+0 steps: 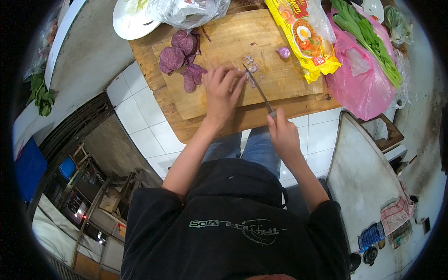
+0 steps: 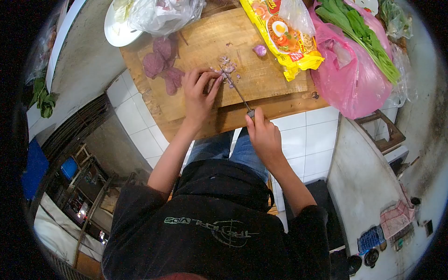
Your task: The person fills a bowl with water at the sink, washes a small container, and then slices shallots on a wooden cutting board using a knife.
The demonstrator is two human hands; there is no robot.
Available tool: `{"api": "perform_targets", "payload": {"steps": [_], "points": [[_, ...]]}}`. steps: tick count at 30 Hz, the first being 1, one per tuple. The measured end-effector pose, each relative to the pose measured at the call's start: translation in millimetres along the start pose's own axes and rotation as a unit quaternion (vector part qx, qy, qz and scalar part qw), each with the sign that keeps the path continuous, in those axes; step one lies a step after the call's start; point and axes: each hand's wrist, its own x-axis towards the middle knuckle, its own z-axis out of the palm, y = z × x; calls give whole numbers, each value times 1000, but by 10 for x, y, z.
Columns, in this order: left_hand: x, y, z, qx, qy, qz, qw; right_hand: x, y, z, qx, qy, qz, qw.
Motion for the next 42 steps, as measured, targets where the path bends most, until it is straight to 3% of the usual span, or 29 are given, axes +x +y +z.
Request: {"api": "perform_targets", "payload": {"steps": [6, 12, 15, 24, 27, 30, 42], "points": [[9, 7, 38, -6, 1, -6, 1000, 106, -66, 34, -65, -2, 26, 998], [10, 49, 32, -6, 5, -21, 1000, 0, 64, -60, 82, -32, 28, 996], [-5, 43, 31, -2, 12, -21, 1000, -80, 4, -71, 82, -23, 30, 996], [-66, 13, 64, -17, 14, -23, 1000, 14, 24, 125, -49, 18, 10, 999], [-127, -22, 105, -12, 17, -25, 999, 92, 8, 121, -38, -17, 22, 999], [-137, -11, 139, -12, 18, -30, 999, 89, 111, 0, 115, -47, 11, 992], [-33, -50, 167, -18, 21, -22, 999, 85, 43, -58, 114, -41, 42, 992]]}}
